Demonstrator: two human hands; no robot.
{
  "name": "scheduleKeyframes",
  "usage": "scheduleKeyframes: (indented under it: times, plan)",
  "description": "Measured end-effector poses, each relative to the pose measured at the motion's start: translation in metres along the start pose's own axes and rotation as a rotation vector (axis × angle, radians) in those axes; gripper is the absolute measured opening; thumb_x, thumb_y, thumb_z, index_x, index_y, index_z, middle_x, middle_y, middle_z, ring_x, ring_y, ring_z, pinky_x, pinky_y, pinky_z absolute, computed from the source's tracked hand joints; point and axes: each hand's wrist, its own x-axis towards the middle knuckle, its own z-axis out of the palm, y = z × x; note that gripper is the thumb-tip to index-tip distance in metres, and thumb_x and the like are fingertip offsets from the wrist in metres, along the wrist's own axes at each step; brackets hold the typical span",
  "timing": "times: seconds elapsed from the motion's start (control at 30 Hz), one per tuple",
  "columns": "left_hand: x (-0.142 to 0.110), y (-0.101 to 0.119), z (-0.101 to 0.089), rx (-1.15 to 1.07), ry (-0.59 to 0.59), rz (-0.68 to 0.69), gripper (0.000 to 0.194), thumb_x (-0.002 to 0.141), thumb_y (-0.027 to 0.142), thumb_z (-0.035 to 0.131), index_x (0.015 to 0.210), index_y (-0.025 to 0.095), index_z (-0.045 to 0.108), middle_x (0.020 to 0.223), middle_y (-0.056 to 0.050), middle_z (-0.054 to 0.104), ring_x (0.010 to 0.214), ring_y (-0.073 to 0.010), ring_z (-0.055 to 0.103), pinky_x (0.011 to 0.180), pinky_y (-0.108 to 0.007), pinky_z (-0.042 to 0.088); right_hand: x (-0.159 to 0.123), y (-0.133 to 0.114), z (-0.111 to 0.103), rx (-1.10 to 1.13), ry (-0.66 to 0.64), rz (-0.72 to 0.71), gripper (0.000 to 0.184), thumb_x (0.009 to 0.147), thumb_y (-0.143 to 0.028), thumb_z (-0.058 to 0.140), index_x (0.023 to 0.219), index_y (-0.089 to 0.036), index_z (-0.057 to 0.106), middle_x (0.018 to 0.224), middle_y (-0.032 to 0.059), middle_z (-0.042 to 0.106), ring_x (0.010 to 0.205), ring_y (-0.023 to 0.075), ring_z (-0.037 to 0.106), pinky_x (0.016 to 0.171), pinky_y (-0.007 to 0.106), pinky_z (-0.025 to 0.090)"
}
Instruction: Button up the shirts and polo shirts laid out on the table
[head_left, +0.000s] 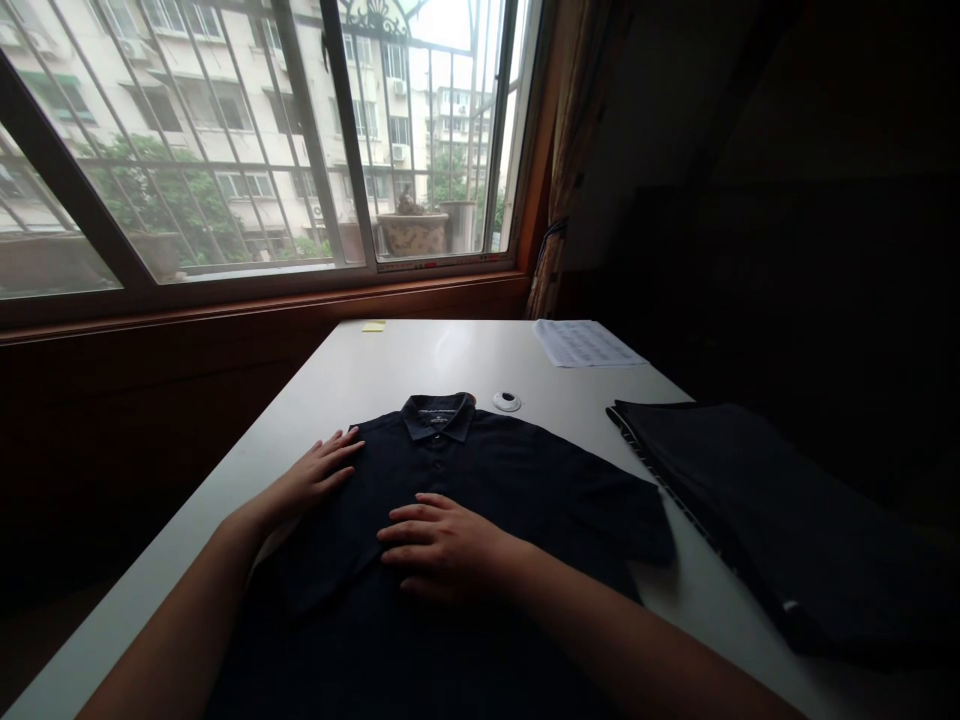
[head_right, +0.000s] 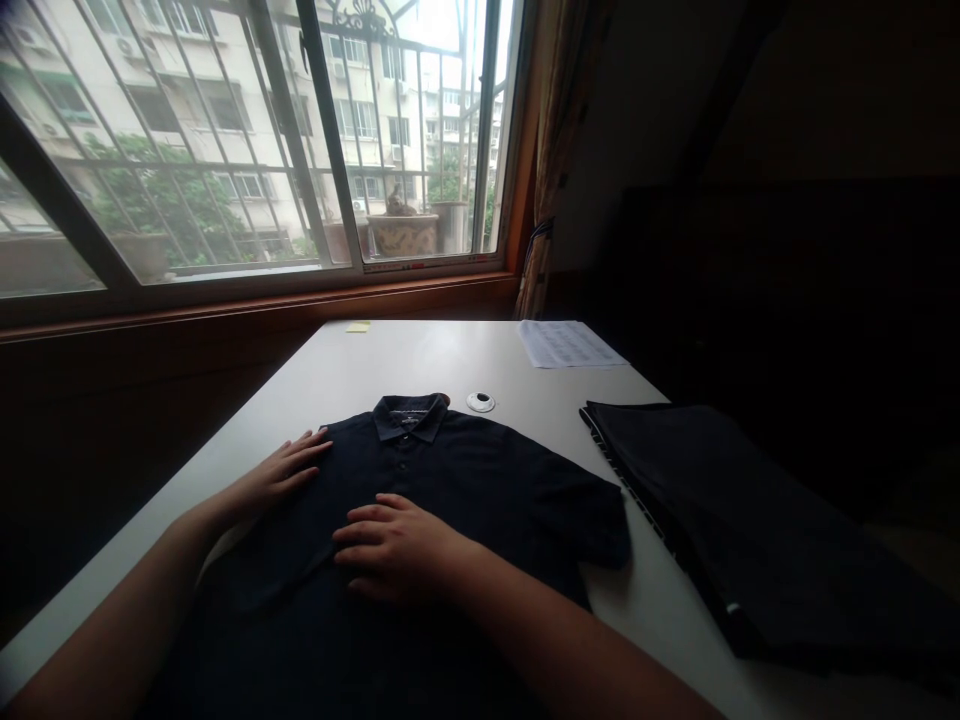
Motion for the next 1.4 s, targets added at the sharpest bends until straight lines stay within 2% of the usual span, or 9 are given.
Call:
scheduleKeyframes:
  times: [0.17, 0.37, 0.5, 0.63, 0.8, 0.9, 1.07, 1.2, 1.4]
  plan:
    - [-0.014, 0.015, -0.015, -0.092, 0.018, -0.061, 0.055, 0.099, 0.055, 0.039, 0.146, 0.027, 0.049, 0.161, -0.002, 0.028, 0.150, -0.0312, 0.020, 0.120, -0.052, 0.027, -0.002, 0.006, -0.001, 0.026, 0.004, 0.030, 0.037, 0.099, -0.043, 0.048, 0.130, -0.026, 0.061, 0.143, 0.0023, 0.058, 0.140, 0.0207, 0.042, 0.120, 0.042, 0.023]
    - [-0.056, 0.042, 0.012, 0.117, -0.041, -0.023, 0.062, 0.100, 0.054, 0.040, 0.155, 0.031, 0.026, 0.162, -0.003, 0.023, 0.149, -0.0307, 0.026, 0.121, -0.055, 0.025, -0.002, 0.007, 0.001, 0.042, 0.033, 0.034, 0.036, 0.099, -0.044, 0.048, 0.128, -0.026, 0.062, 0.142, 0.0022, 0.059, 0.139, 0.0210, 0.044, 0.117, 0.041, 0.028]
    - [-0.096, 0.038, 0.026, 0.260, 0.015, -0.014, 0.063, 0.100, 0.050, 0.043, 0.156, 0.037, 0.017, 0.162, -0.001, 0.020, 0.148, -0.0324, 0.026, 0.120, -0.058, 0.024, -0.003, 0.009, 0.002, 0.049, 0.062, 0.024, 0.036, 0.099, -0.043, 0.050, 0.126, -0.025, 0.064, 0.141, 0.0023, 0.060, 0.138, 0.0207, 0.045, 0.116, 0.039, 0.030]
    - [-0.130, 0.023, 0.025, 0.287, 0.041, -0.053, 0.062, 0.101, 0.047, 0.043, 0.156, 0.038, 0.017, 0.161, 0.000, 0.027, 0.145, -0.0304, 0.034, 0.118, -0.054, 0.032, -0.003, 0.011, 0.003, 0.061, 0.077, 0.019, 0.034, 0.098, -0.041, 0.052, 0.126, -0.024, 0.064, 0.140, 0.0032, 0.061, 0.137, 0.0203, 0.046, 0.115, 0.038, 0.033]
    - [-0.165, 0.016, 0.013, 0.178, 0.178, -0.127, 0.064, 0.095, 0.048, 0.055, 0.154, 0.035, 0.031, 0.143, -0.004, 0.056, 0.128, -0.0268, 0.057, 0.103, -0.040, 0.052, -0.002, 0.013, 0.007, 0.066, 0.086, 0.004, 0.032, 0.096, -0.036, 0.056, 0.124, -0.023, 0.064, 0.136, 0.0056, 0.063, 0.134, 0.0218, 0.049, 0.113, 0.040, 0.037]
    - [-0.173, 0.022, 0.005, 0.035, 0.176, -0.145, 0.056, 0.096, 0.042, 0.055, 0.149, 0.034, 0.040, 0.122, -0.005, 0.067, 0.108, -0.0226, 0.067, 0.088, -0.031, 0.059, -0.002, 0.014, 0.008, 0.077, 0.100, 0.008, 0.031, 0.096, -0.035, 0.056, 0.123, -0.024, 0.065, 0.136, 0.0049, 0.063, 0.133, 0.0214, 0.050, 0.112, 0.039, 0.037]
    - [-0.165, 0.031, 0.007, -0.019, 0.203, -0.189, 0.041, 0.097, 0.035, 0.051, 0.138, 0.030, 0.052, 0.109, -0.005, 0.066, 0.091, -0.0188, 0.068, 0.076, -0.026, 0.060, -0.002, 0.015, 0.010, 0.092, 0.121, 0.007, 0.030, 0.096, -0.033, 0.056, 0.122, -0.024, 0.065, 0.136, 0.0028, 0.063, 0.133, 0.0210, 0.050, 0.112, 0.038, 0.037]
    - [-0.167, 0.024, 0.016, 0.046, 0.245, -0.174, 0.030, 0.096, 0.034, 0.052, 0.124, 0.028, 0.061, 0.108, -0.005, 0.065, 0.083, -0.0174, 0.068, 0.069, -0.025, 0.060, -0.002, 0.015, 0.009, 0.092, 0.116, 0.011, 0.029, 0.096, -0.033, 0.055, 0.122, -0.024, 0.065, 0.136, 0.0030, 0.063, 0.133, 0.0206, 0.050, 0.112, 0.037, 0.037]
    - [-0.186, 0.009, 0.016, 0.193, 0.296, -0.077, 0.029, 0.097, 0.036, 0.050, 0.121, 0.033, 0.066, 0.117, -0.005, 0.065, 0.095, -0.0216, 0.069, 0.071, -0.028, 0.062, -0.002, 0.015, 0.009, 0.100, 0.126, 0.015, 0.028, 0.095, -0.032, 0.055, 0.121, -0.024, 0.065, 0.135, 0.0019, 0.064, 0.132, 0.0204, 0.050, 0.112, 0.037, 0.036]
